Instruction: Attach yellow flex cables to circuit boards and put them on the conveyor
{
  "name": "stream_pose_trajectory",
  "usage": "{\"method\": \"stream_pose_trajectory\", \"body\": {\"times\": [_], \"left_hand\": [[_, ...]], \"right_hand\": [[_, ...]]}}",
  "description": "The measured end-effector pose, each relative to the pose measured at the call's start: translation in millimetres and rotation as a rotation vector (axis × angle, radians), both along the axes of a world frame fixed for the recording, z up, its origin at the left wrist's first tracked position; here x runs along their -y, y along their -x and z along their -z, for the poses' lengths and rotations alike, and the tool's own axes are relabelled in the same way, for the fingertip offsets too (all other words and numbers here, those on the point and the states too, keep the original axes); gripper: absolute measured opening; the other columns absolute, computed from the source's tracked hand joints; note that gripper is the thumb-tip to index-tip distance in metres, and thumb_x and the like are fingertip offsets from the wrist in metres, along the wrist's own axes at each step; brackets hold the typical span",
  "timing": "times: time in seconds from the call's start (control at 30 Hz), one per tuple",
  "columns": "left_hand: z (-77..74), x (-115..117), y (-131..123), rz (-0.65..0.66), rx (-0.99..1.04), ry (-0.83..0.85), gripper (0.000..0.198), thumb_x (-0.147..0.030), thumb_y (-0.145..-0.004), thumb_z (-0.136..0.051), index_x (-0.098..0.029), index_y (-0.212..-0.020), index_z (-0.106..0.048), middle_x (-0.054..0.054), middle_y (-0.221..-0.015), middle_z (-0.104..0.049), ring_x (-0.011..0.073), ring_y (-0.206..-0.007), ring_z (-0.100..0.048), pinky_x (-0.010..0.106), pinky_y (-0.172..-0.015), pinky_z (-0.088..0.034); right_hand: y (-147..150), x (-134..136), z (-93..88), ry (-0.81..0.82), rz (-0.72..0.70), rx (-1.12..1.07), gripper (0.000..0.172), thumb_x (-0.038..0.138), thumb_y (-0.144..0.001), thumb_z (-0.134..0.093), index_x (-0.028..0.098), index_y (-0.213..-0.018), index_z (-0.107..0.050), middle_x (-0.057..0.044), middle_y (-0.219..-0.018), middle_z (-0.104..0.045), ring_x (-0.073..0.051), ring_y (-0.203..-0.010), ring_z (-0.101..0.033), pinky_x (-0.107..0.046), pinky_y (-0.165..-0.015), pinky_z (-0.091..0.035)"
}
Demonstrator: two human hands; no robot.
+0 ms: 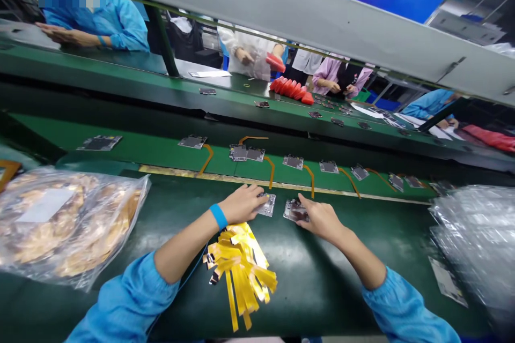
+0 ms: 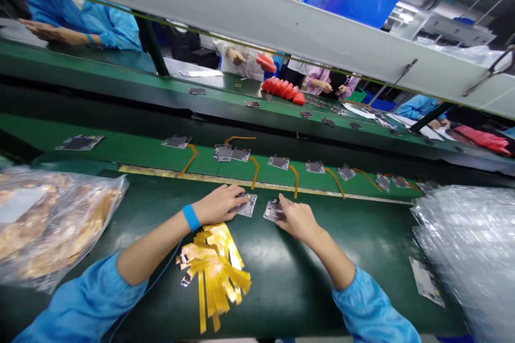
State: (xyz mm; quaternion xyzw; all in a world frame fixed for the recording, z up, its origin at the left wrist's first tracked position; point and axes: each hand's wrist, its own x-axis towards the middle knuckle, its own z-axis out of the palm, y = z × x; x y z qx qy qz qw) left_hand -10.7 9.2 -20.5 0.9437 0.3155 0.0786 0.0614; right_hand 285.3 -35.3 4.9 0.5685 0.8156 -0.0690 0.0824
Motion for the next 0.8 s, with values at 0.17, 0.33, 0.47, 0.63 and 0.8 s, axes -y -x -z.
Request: {"method": "stream_pose_trajectory", "body": {"times": [0.17, 0.33, 0.47, 0.63, 0.8], "left_hand": [[0.7, -7.4, 26.8, -0.006, -0.005, 0.005, 0.042, -0.014, -0.080, -0.067, -0.022, -0.121, -0.070, 0.011, -0.116, -0.065, 0.0302, -0.112, -0.061, 0.038, -0.093, -0.047], [-0.5, -7.1, 65.3, -0.073, -0.013, 0.034, 0.049, -0.014, -0.079, -0.067, -0.021, -0.127, -0.069, 0.011, -0.124, -0.064, 0.0309, -0.118, -0.060, 0.040, -0.099, -0.047], [-3.3, -2.7, 77.7, -0.121, -0.049, 0.048, 0.048, -0.014, -0.081, -0.066, -0.022, -0.128, -0.068, 0.011, -0.128, -0.064, 0.0299, -0.122, -0.058, 0.038, -0.100, -0.047], [-3.9, 3.2, 76.3, -0.156, -0.020, 0.083, 0.045, -0.016, -0.084, -0.063, -0.021, -0.129, -0.068, 0.011, -0.128, -0.063, 0.0298, -0.122, -0.057, 0.039, -0.099, -0.047], [-11.0, 11.2, 57.2, -0.337, 0.057, 0.090, 0.030, -0.022, -0.087, -0.063, -0.018, -0.116, -0.070, 0.010, -0.118, -0.065, 0.0286, -0.115, -0.058, 0.040, -0.096, -0.047]], "right_hand": [[0.9, 10.2, -3.1, -0.014, -0.005, -0.157, 0.041, 0.037, -0.095, -0.066, 0.027, -0.134, -0.066, -0.007, -0.135, -0.069, -0.028, -0.112, -0.071, -0.035, -0.087, -0.056], [49.6, 23.0, 2.7, 0.089, -0.126, -0.358, 0.024, 0.031, -0.102, -0.055, 0.027, -0.113, -0.076, -0.005, -0.112, -0.076, -0.024, -0.103, -0.071, -0.031, -0.085, -0.052], [100.8, 30.5, 7.5, 0.192, -0.229, -0.432, 0.023, 0.030, -0.103, -0.056, 0.028, -0.112, -0.077, -0.003, -0.110, -0.075, -0.022, -0.100, -0.071, -0.029, -0.081, -0.049], [138.9, 30.0, 17.8, 0.221, -0.298, -0.403, 0.026, 0.039, -0.096, -0.070, 0.028, -0.119, -0.074, -0.004, -0.115, -0.072, -0.023, -0.097, -0.070, -0.028, -0.076, -0.045], [141.3, 25.2, 25.2, 0.252, -0.247, -0.480, 0.014, 0.036, -0.093, -0.076, 0.023, -0.096, -0.075, -0.001, -0.098, -0.074, -0.019, -0.090, -0.070, -0.026, -0.069, -0.039]]}}
